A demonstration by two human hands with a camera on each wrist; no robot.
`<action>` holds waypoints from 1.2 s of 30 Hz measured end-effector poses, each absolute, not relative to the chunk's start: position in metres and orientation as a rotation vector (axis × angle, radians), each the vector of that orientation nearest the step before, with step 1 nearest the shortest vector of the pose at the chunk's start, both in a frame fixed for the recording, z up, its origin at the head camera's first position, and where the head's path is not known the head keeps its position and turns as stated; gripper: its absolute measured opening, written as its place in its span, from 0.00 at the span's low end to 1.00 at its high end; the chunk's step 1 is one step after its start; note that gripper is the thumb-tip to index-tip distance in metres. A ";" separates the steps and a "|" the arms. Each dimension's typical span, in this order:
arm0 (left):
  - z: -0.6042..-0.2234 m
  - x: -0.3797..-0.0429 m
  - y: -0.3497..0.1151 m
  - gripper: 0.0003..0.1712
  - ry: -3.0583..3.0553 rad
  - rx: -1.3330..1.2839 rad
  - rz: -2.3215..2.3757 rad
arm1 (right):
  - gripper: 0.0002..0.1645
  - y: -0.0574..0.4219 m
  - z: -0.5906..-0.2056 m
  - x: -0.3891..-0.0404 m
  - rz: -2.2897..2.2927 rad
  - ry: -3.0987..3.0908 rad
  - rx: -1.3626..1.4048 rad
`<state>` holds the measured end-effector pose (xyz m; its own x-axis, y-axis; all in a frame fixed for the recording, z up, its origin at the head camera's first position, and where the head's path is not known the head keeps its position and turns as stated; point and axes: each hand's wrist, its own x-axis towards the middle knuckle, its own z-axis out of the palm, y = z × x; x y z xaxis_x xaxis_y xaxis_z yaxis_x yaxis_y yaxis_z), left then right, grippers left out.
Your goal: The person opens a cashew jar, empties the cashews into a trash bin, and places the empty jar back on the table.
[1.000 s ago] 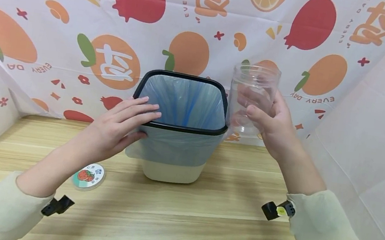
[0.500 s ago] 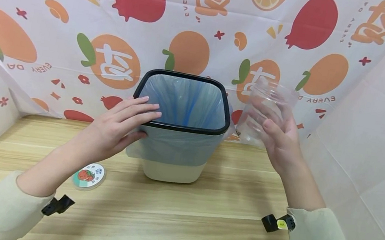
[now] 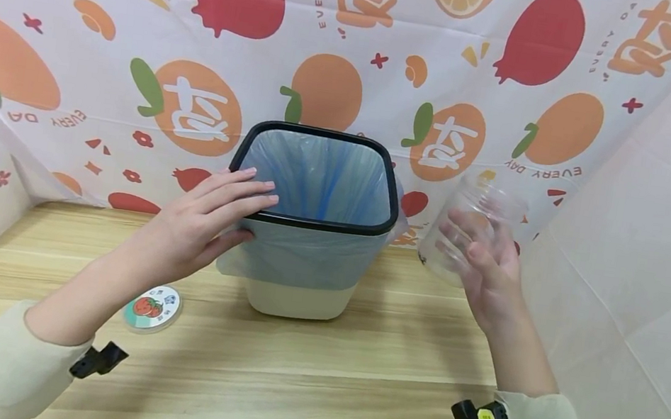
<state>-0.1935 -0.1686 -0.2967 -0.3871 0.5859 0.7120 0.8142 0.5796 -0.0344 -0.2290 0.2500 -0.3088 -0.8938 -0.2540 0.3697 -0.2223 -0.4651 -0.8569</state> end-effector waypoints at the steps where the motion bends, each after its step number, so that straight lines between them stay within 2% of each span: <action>1: -0.297 -0.193 -0.169 0.40 -2.116 -1.109 -0.420 | 0.44 0.251 -0.312 -0.229 -2.571 1.635 -0.714; 13: -0.297 -0.193 -0.169 0.40 -2.116 -1.103 -0.419 | 0.42 0.261 -0.354 -0.226 -2.542 1.598 -0.749; 23: -0.297 -0.194 -0.168 0.40 -2.117 -1.103 -0.416 | 0.32 0.263 -0.384 -0.225 -2.538 1.566 -0.814; 31: -0.298 -0.194 -0.167 0.39 -2.113 -1.104 -0.424 | 0.36 0.261 -0.408 -0.226 -2.551 1.563 -0.856; 36: -0.297 -0.194 -0.167 0.40 -2.112 -1.104 -0.424 | 0.36 0.262 -0.419 -0.226 -2.538 1.588 -0.789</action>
<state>-0.1937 -0.1671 -0.2974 -0.3870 0.5815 0.7156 0.8124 0.5821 -0.0336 -0.2263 0.2616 -0.4194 -0.8692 -0.2989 0.3940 -0.2237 -0.4729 -0.8522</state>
